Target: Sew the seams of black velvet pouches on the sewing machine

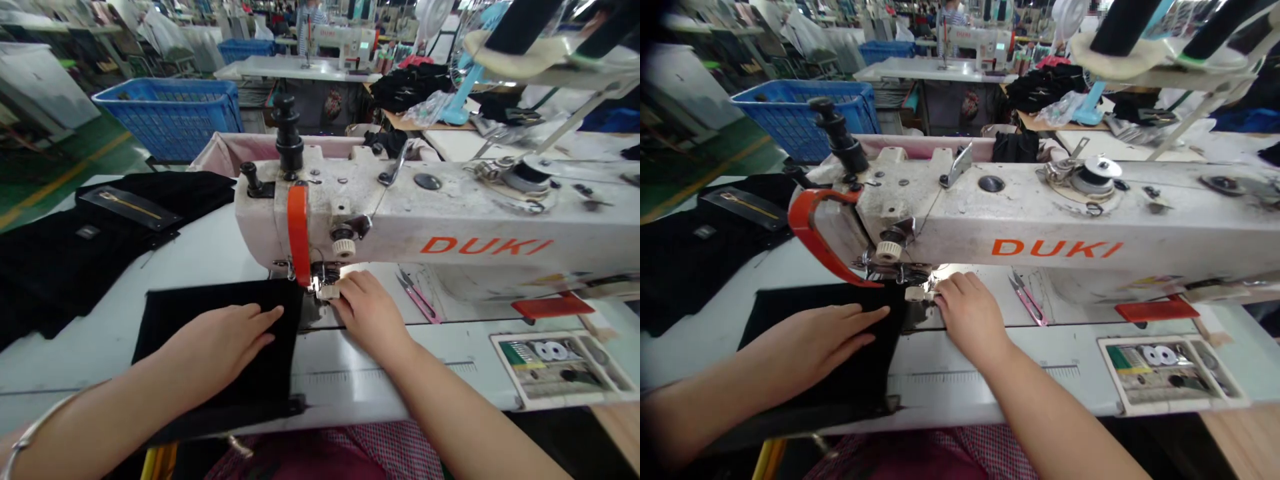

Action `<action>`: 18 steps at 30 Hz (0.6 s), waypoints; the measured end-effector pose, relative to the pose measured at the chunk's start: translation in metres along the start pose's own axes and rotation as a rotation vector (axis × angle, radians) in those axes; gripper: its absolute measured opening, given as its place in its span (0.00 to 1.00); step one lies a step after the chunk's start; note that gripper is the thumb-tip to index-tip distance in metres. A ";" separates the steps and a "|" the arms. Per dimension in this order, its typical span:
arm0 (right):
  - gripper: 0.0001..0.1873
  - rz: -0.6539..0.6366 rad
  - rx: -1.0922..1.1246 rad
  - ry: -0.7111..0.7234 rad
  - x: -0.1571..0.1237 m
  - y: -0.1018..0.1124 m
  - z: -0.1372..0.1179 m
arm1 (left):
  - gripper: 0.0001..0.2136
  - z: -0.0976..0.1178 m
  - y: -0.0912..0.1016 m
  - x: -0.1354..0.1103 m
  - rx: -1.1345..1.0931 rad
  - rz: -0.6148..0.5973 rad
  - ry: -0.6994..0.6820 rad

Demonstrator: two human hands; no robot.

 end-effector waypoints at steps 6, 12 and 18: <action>0.07 0.026 -0.044 0.096 -0.003 -0.003 -0.008 | 0.17 0.016 -0.010 0.016 0.048 0.203 -0.086; 0.13 -0.088 0.122 0.363 -0.032 -0.006 -0.029 | 0.19 0.005 -0.029 0.012 -0.005 0.147 -0.214; 0.13 -0.076 0.102 0.328 -0.025 -0.015 -0.033 | 0.19 -0.014 -0.026 0.019 -0.015 0.140 -0.245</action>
Point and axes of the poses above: each hand's wrist, its own x-axis towards the middle knuckle, its own y-axis out of the back of the hand, z = x × y, the point moved 7 cm from there along x, towards the middle knuckle, and after that the axes turned 10 degrees about -y, right-handed, at the moved point
